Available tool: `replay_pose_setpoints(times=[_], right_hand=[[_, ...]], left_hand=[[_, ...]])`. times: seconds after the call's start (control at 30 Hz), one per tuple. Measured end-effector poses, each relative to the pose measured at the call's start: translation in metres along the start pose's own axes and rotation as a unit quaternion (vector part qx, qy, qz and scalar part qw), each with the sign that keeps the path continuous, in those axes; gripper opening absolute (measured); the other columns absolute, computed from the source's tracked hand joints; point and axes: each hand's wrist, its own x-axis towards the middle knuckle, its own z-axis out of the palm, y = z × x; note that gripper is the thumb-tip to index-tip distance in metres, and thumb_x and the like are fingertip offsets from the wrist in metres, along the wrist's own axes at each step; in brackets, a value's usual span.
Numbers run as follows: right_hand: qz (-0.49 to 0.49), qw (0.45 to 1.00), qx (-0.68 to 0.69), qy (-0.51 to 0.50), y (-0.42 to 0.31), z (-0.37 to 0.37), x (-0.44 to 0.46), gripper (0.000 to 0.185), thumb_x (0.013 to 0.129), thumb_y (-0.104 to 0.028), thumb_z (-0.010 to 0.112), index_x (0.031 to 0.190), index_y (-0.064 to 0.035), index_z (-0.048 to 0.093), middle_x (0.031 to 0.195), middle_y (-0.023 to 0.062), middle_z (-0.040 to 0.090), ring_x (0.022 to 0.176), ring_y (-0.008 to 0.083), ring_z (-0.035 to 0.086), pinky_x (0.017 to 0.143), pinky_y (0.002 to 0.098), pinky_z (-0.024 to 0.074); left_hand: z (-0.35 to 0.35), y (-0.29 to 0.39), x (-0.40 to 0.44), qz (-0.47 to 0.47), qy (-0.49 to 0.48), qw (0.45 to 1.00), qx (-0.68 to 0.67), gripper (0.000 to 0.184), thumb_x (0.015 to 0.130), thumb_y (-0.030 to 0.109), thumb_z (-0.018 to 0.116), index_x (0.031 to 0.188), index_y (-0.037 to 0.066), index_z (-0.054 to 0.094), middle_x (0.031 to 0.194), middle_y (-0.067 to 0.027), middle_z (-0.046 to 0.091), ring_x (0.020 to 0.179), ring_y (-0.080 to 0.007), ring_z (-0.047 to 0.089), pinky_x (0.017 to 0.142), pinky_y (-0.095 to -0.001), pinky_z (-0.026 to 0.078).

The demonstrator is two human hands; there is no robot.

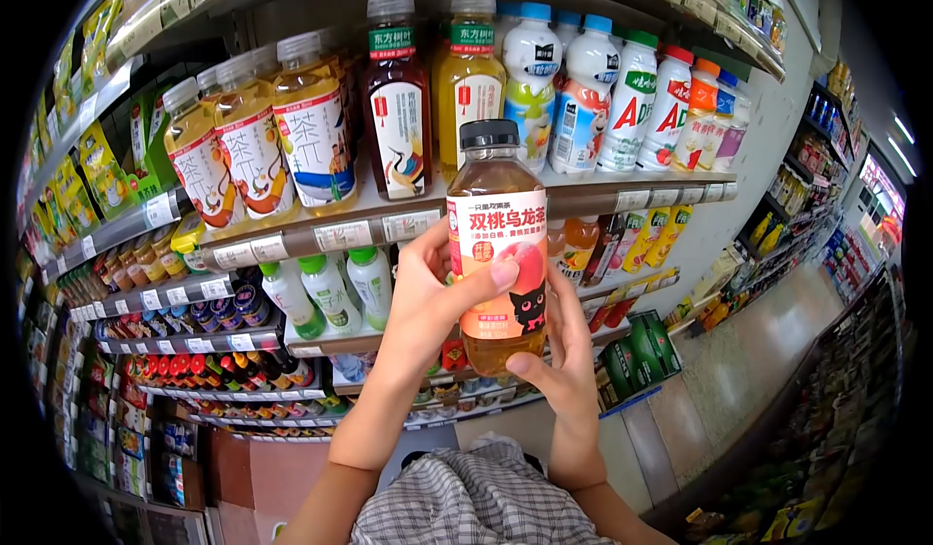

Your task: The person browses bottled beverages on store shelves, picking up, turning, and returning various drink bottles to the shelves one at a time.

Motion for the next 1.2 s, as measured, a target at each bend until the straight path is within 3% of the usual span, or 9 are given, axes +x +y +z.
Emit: replay_pose_setpoints(times=[0.23,0.33,0.43,0.47,0.6,0.7,0.87,1.07,1.2], right_hand=[[0.017,0.999,0.051,0.010,0.024,0.015,-0.010,0.113,0.063,-0.030,0.090,0.146,0.0020,0.020,0.133,0.0167,0.048,0.125,0.0231,0.048,0.103,0.0366,0.0393],[0.021,0.999,0.035,0.021,0.028,0.015,-0.009,0.112,0.060,-0.030,0.090,0.145,0.0018,0.024,0.127,0.0137,0.053,0.116,0.0224,0.055,0.097,0.0340,0.0442],[0.032,0.996,0.077,0.022,0.027,0.018,-0.009,0.108,0.059,-0.031,0.090,0.142,0.0020,0.028,0.126,0.0140,0.054,0.116,0.0219,0.055,0.098,0.0339,0.0446],[0.064,0.990,0.127,0.019,0.027,0.018,-0.012,0.108,0.058,-0.032,0.090,0.142,0.0023,0.030,0.127,0.0137,0.054,0.117,0.0216,0.055,0.098,0.0342,0.0447],[0.153,0.945,0.288,-0.018,0.033,0.010,-0.020,0.110,0.055,-0.037,0.090,0.139,0.0035,0.033,0.129,0.0122,0.053,0.119,0.0209,0.054,0.100,0.0357,0.0450],[0.181,0.925,0.328,-0.059,0.037,0.009,-0.020,0.111,0.054,-0.041,0.090,0.139,0.0043,0.033,0.132,0.0113,0.051,0.120,0.0197,0.052,0.100,0.0353,0.0446],[0.203,0.905,0.350,-0.130,0.047,0.002,-0.019,0.106,0.058,-0.038,0.087,0.140,0.0032,0.033,0.134,0.0114,0.049,0.122,0.0195,0.050,0.103,0.0349,0.0415],[0.170,0.972,0.130,-0.098,0.027,0.001,-0.018,0.099,0.064,-0.030,0.082,0.142,0.0023,0.031,0.134,0.0117,0.047,0.126,0.0214,0.046,0.107,0.0348,0.0331],[0.136,0.983,0.104,-0.072,0.022,0.006,-0.016,0.098,0.064,-0.030,0.081,0.142,0.0029,0.030,0.134,0.0129,0.047,0.125,0.0223,0.046,0.106,0.0355,0.0334]], left_hand=[[-0.001,-0.019,0.003,0.075,0.052,0.984,0.151,0.052,0.070,0.028,0.083,0.102,-0.005,0.059,0.093,-0.0136,0.069,0.083,-0.0148,0.066,0.077,-0.0295,0.053],[-0.004,-0.013,0.000,0.020,0.034,0.979,0.199,0.056,0.071,0.024,0.081,0.113,-0.003,0.057,0.100,-0.0104,0.067,0.090,-0.0128,0.063,0.083,-0.0280,0.050],[-0.003,-0.006,-0.002,0.035,0.027,0.972,0.229,0.052,0.074,0.024,0.079,0.113,-0.003,0.057,0.101,-0.0100,0.066,0.092,-0.0133,0.062,0.084,-0.0285,0.049],[-0.005,-0.009,0.000,0.093,0.037,0.968,0.231,0.047,0.075,0.031,0.078,0.098,-0.005,0.058,0.089,-0.0126,0.069,0.081,-0.0157,0.066,0.076,-0.0304,0.052],[-0.020,-0.001,0.007,0.049,-0.002,0.988,0.148,0.039,0.087,0.029,0.067,0.104,-0.004,0.060,0.095,-0.0094,0.066,0.093,-0.0111,0.057,0.088,-0.0285,0.044],[-0.015,0.008,-0.001,-0.006,-0.006,0.999,0.049,0.041,0.087,0.032,0.067,0.107,-0.002,0.062,0.096,-0.0074,0.066,0.094,-0.0114,0.057,0.088,-0.0280,0.043],[-0.022,0.005,-0.001,-0.015,0.000,0.998,0.068,0.047,0.083,0.033,0.070,0.112,-0.002,0.061,0.095,-0.0071,0.067,0.089,-0.0104,0.059,0.086,-0.0278,0.045],[-0.021,0.005,-0.002,0.007,0.024,0.997,0.072,0.045,0.080,0.027,0.074,0.111,-0.003,0.060,0.093,-0.0087,0.068,0.083,-0.0102,0.062,0.078,-0.0257,0.048],[-0.024,-0.002,0.000,0.012,0.018,0.996,0.081,0.042,0.081,0.026,0.074,0.108,-0.003,0.059,0.092,-0.0090,0.068,0.082,-0.0103,0.063,0.077,-0.0256,0.049]])
